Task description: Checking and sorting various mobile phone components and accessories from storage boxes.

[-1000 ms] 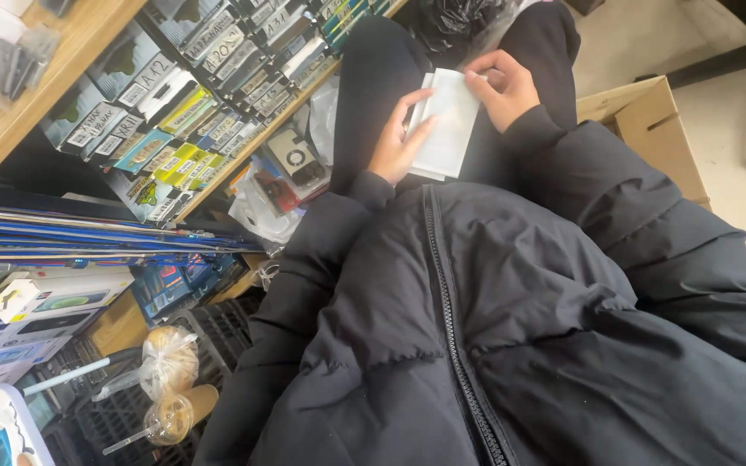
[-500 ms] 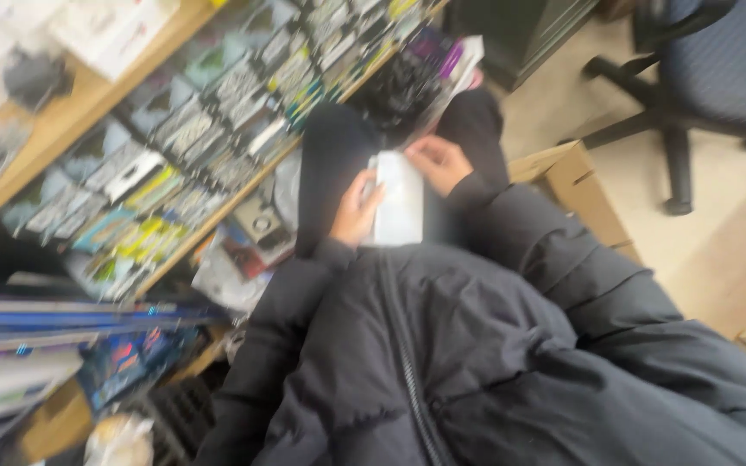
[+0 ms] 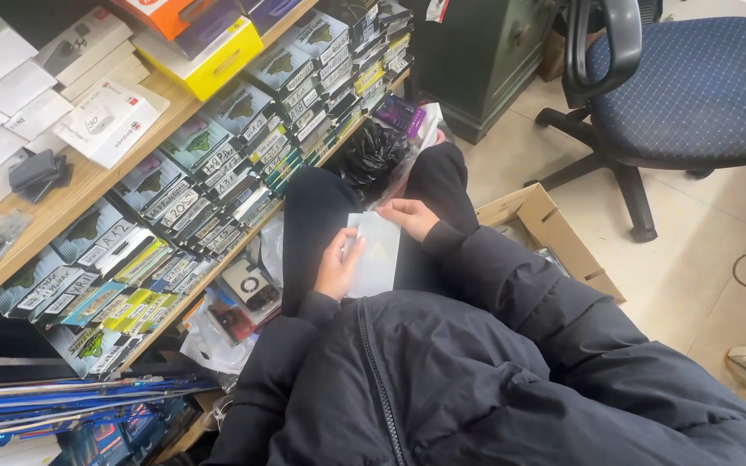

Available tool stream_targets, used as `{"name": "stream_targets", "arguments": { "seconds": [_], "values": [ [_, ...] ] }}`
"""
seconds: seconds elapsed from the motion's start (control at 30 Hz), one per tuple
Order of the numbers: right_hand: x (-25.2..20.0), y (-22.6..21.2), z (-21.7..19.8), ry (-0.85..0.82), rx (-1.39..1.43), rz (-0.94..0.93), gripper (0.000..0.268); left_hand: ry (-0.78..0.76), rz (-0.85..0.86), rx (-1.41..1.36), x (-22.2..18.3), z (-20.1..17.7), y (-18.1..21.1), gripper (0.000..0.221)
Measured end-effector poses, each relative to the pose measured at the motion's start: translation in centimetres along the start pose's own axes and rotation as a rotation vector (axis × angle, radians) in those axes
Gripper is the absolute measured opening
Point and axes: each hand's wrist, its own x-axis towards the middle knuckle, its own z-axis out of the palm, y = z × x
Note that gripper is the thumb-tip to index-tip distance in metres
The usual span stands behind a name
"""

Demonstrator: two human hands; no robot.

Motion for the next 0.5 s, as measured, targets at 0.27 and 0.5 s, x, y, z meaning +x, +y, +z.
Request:
{"name": "stream_targets", "arguments": {
  "seconds": [0.27, 0.5],
  "values": [
    [-1.4, -0.6, 0.7, -0.046, -0.005, -0.050, 0.012, -0.046, -0.060, 0.059, -0.4, 0.0, 1.4, 0.042],
    [-1.8, -1.7, 0.3, 0.068, -0.009, -0.043, 0.015, -0.085, -0.121, 0.106, -0.2, 0.2, 1.2, 0.056]
  ]
}}
